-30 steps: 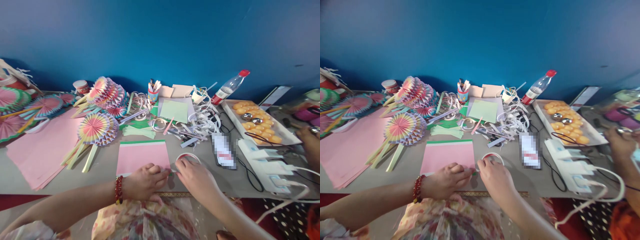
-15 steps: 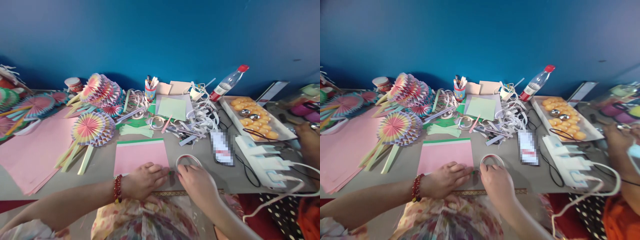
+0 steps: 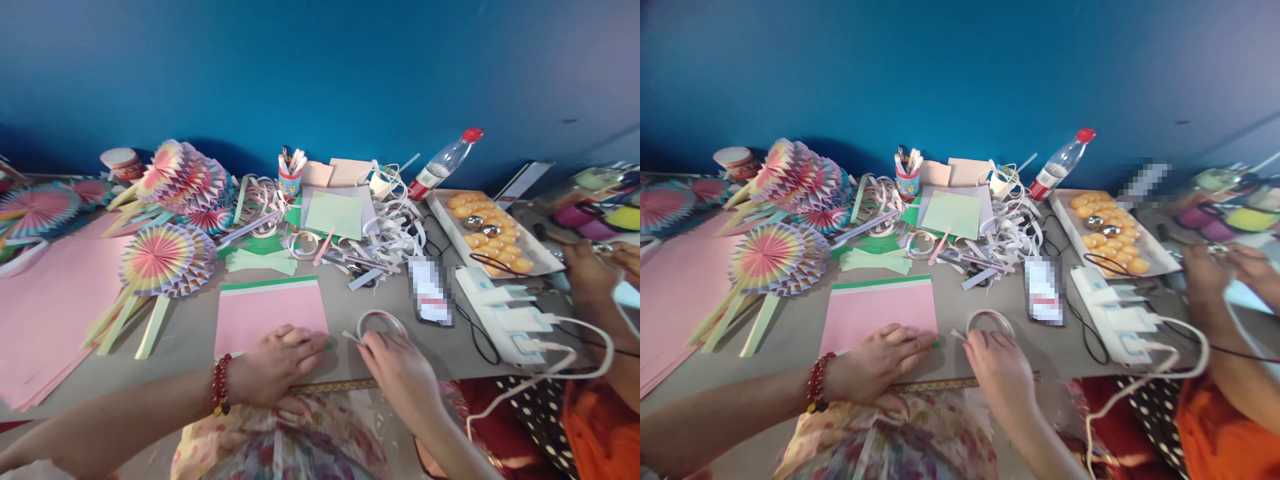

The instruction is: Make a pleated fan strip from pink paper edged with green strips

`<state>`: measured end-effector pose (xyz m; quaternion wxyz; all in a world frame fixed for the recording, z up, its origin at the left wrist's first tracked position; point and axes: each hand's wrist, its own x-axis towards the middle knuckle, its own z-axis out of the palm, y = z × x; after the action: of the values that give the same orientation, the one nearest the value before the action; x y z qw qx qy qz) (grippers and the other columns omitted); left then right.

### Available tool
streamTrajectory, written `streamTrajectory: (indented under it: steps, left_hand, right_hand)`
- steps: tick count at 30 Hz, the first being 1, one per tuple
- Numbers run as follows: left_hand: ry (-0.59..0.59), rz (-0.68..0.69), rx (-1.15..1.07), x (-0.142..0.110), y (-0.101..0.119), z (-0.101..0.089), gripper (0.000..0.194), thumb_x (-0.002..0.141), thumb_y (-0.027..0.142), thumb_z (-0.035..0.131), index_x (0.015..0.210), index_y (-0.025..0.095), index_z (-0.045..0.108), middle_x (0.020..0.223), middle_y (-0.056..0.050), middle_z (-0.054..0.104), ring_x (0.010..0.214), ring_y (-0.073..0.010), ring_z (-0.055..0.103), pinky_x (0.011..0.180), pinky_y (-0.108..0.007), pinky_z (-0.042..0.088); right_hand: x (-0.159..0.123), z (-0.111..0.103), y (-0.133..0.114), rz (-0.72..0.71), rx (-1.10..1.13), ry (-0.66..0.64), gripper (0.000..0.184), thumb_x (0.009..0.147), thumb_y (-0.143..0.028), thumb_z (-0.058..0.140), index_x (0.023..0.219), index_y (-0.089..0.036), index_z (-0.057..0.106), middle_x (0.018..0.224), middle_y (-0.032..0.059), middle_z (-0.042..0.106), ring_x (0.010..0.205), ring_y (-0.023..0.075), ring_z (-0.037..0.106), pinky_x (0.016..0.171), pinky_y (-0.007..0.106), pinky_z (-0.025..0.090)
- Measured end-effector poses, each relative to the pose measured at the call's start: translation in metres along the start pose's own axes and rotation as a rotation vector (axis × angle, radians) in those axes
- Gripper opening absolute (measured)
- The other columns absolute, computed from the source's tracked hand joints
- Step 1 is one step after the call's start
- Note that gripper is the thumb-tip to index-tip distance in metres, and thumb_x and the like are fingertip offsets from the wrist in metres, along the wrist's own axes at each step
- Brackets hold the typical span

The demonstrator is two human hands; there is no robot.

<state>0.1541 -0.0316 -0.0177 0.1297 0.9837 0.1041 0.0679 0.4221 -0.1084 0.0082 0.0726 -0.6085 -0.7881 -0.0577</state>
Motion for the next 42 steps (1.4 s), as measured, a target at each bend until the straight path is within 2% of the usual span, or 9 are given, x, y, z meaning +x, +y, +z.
streamTrajectory:
  steps: [5, 8, 15, 21, 26, 32, 35, 38, 42]
  left_hand:
    - [-0.015, -0.007, 0.0, -0.002, 0.002, -0.001, 0.074, 0.089, 0.07, 0.045, 0.14, 0.016, 0.048, 0.151, -0.011, 0.042, 0.126, -0.0311, 0.04, 0.103, -0.044, 0.032]
    - [-0.012, 0.008, 0.032, 0.0, 0.004, -0.004, 0.073, 0.089, 0.07, 0.045, 0.139, 0.018, 0.048, 0.152, -0.009, 0.041, 0.122, -0.0304, 0.042, 0.1, -0.043, 0.033]
    - [-0.015, 0.048, 0.126, 0.007, 0.007, -0.022, 0.063, 0.094, 0.06, 0.047, 0.144, 0.023, 0.042, 0.151, -0.002, 0.045, 0.113, -0.0251, 0.049, 0.095, -0.039, 0.035]
    - [0.124, 0.148, 0.249, 0.014, -0.001, -0.017, 0.037, 0.095, 0.039, 0.057, 0.13, 0.025, 0.056, 0.144, 0.001, 0.055, 0.098, -0.0191, 0.055, 0.079, -0.033, 0.041]
    - [0.203, 0.14, 0.311, 0.013, -0.011, 0.0, 0.023, 0.099, 0.035, 0.053, 0.118, 0.027, 0.062, 0.139, 0.003, 0.059, 0.101, -0.0167, 0.058, 0.078, -0.027, 0.045]
    - [0.1, 0.101, -0.015, 0.009, -0.007, -0.022, 0.021, 0.099, 0.043, 0.05, 0.107, 0.028, 0.062, 0.129, 0.002, 0.065, 0.111, -0.0144, 0.061, 0.095, -0.026, 0.047]
    - [0.112, -0.024, -0.2, -0.001, -0.016, -0.055, 0.026, 0.099, 0.036, 0.047, 0.12, 0.026, 0.059, 0.128, -0.002, 0.066, 0.117, -0.0149, 0.06, 0.105, -0.028, 0.043]
    - [0.199, -0.271, -0.156, -0.02, -0.034, -0.082, 0.03, 0.099, 0.029, 0.046, 0.124, 0.024, 0.06, 0.126, -0.004, 0.067, 0.117, -0.018, 0.062, 0.103, -0.031, 0.047]
    - [0.254, -0.573, 0.019, -0.039, -0.048, -0.082, 0.038, 0.101, 0.03, 0.041, 0.135, 0.022, 0.056, 0.137, -0.008, 0.06, 0.122, -0.0226, 0.059, 0.105, -0.039, 0.047]
  right_hand:
    - [-0.017, -0.01, 0.03, 0.152, 0.267, 0.066, 0.02, 0.101, -0.037, 0.044, 0.09, -0.023, 0.054, 0.074, 0.0006, 0.063, 0.065, 0.0157, 0.06, 0.063, 0.025, 0.041]
    - [-0.015, -0.009, 0.03, 0.172, 0.376, 0.183, 0.013, 0.1, -0.032, 0.046, 0.098, -0.022, 0.055, 0.086, 0.0038, 0.068, 0.076, 0.0169, 0.066, 0.07, 0.025, 0.047]
    - [0.008, -0.004, 0.024, 0.268, 0.503, 0.377, 0.018, 0.101, -0.034, 0.043, 0.094, -0.023, 0.055, 0.077, 0.0021, 0.067, 0.07, 0.0155, 0.066, 0.065, 0.022, 0.051]
    - [0.016, -0.007, 0.029, 0.221, 0.341, 0.506, 0.014, 0.1, -0.029, 0.044, 0.101, -0.022, 0.056, 0.085, 0.0062, 0.069, 0.079, 0.0198, 0.067, 0.072, 0.029, 0.052]
    - [0.032, 0.014, 0.036, 0.239, 0.124, 0.535, 0.018, 0.099, -0.027, 0.042, 0.108, -0.021, 0.057, 0.091, 0.0084, 0.071, 0.084, 0.0243, 0.067, 0.076, 0.037, 0.052]
    - [0.038, 0.041, 0.024, 0.222, 0.045, 0.44, 0.033, 0.097, -0.029, 0.048, 0.127, -0.018, 0.053, 0.118, 0.0137, 0.067, 0.107, 0.0296, 0.063, 0.089, 0.046, 0.05]
    - [0.038, 0.04, 0.02, 0.195, 0.095, 0.466, 0.034, 0.097, -0.028, 0.047, 0.129, -0.018, 0.054, 0.122, 0.014, 0.065, 0.113, 0.0298, 0.06, 0.092, 0.047, 0.05]
    - [0.045, 0.03, 0.018, 0.15, 0.194, 0.432, 0.028, 0.097, -0.027, 0.047, 0.121, -0.019, 0.06, 0.117, 0.0129, 0.067, 0.11, 0.0278, 0.062, 0.09, 0.044, 0.052]
    - [0.07, 0.014, -0.001, 0.005, 0.321, 0.256, 0.031, 0.097, -0.021, 0.042, 0.12, -0.02, 0.064, 0.119, 0.0115, 0.068, 0.109, 0.0244, 0.064, 0.091, 0.04, 0.053]
